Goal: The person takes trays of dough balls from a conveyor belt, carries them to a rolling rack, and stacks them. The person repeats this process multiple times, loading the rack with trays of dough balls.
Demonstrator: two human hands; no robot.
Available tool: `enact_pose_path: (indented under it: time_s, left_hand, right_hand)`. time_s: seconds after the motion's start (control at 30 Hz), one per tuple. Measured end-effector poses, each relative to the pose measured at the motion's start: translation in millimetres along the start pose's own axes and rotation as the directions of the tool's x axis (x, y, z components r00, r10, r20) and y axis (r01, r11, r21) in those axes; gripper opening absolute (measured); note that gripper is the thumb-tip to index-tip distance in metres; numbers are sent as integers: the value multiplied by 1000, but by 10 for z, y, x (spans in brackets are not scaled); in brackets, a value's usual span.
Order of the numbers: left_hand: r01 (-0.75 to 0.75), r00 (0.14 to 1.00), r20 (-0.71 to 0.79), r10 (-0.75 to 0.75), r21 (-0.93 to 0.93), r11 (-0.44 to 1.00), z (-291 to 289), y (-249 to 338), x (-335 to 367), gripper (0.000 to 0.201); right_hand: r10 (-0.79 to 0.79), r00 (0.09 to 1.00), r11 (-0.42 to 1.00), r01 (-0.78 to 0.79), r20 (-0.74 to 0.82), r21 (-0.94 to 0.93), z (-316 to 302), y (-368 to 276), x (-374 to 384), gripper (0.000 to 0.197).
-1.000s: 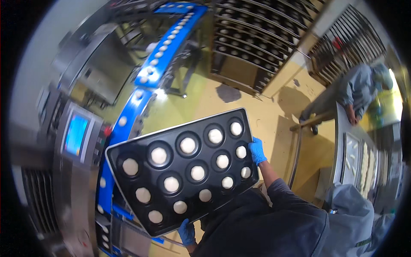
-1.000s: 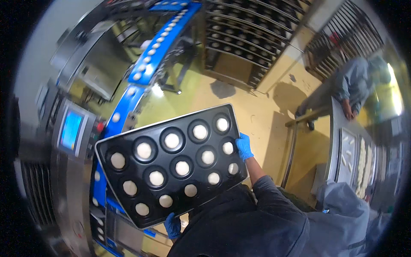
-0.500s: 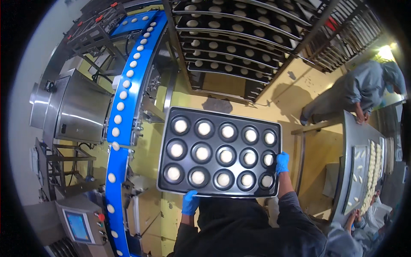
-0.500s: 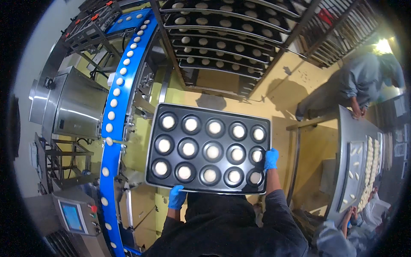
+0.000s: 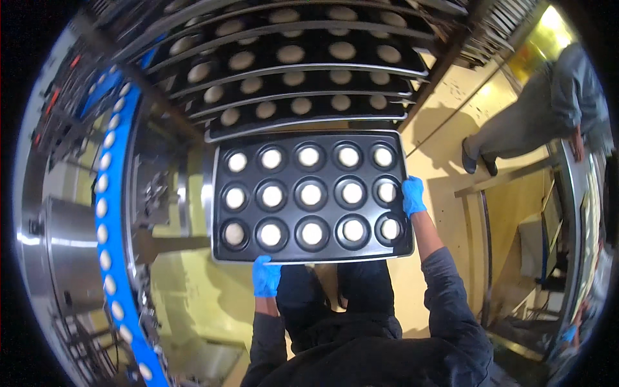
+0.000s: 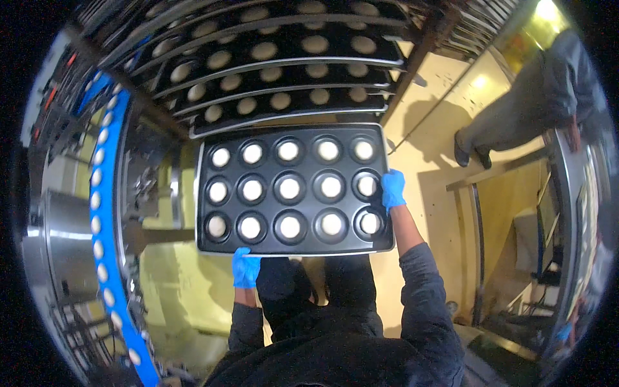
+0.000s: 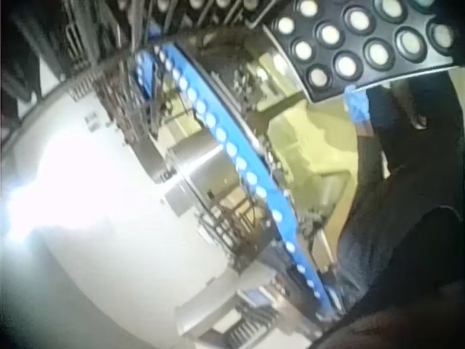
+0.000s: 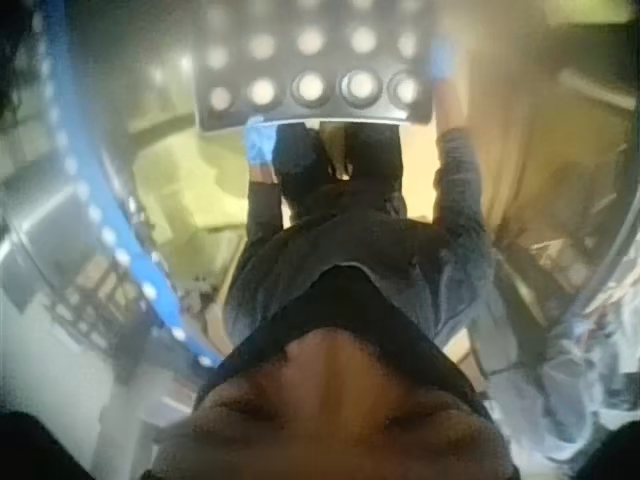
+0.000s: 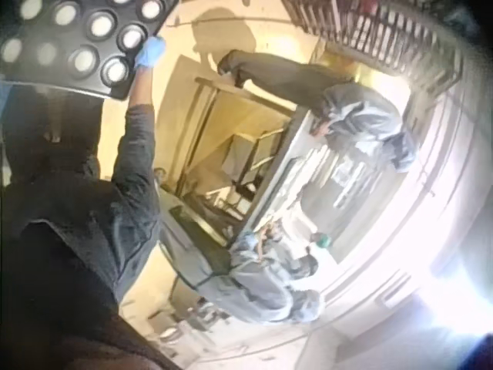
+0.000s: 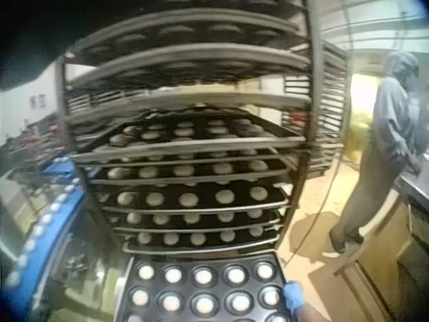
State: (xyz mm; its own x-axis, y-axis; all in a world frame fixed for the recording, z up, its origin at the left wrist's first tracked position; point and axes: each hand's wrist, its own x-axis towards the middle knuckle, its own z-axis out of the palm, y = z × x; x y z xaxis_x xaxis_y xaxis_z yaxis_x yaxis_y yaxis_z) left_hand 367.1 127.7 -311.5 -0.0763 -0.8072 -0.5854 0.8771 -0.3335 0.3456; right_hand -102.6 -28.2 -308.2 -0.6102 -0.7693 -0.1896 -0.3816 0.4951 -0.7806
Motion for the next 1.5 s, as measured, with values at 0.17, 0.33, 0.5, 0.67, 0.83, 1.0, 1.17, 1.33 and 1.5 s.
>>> enact_pose_path:
  time_s: [0.17,0.33,0.5,0.67,0.83,1.0,1.17,1.33,1.5]
  left_hand:
    - [-213,976,32,214,-35,976,433,-219,516,28]
    - [-375,918,142,371,3,927,696,-207,1248,36]
    - [-397,900,216,378,53,916,1184,-114,1574,36]
    - [-483,874,184,449,251,839,1255,-7,1732,35]
    - [-504,862,155,483,379,776,1758,-221,1749,52]
    - [-520,845,138,517,435,735,1877,-181,2023,51]
    - [-526,848,154,507,365,768,2133,-218,2628,46]
    - [-384,919,217,329,298,874,2634,-1442,2624,42]
    - [-483,846,336,413,156,862,3016,-1464,3450,38]
  right_hand:
    - [-82,993,952,55,80,300,294,317,837,19]
    - [-318,854,743,-45,412,667,275,-105,1363,27]
    - [-467,799,432,-166,378,886,27,-193,1018,71]
    - [-474,611,295,-569,635,768,-80,32,146,65]
    - [-418,739,179,-503,528,846,124,100,107,63]
    - [-337,762,263,-488,553,832,88,-9,321,60]
    - [-404,856,399,-154,324,904,465,16,567,60]
    - [-426,772,-315,-614,471,723,748,130,380,63]
    - [-308,677,13,-700,669,714,613,1021,318,52]
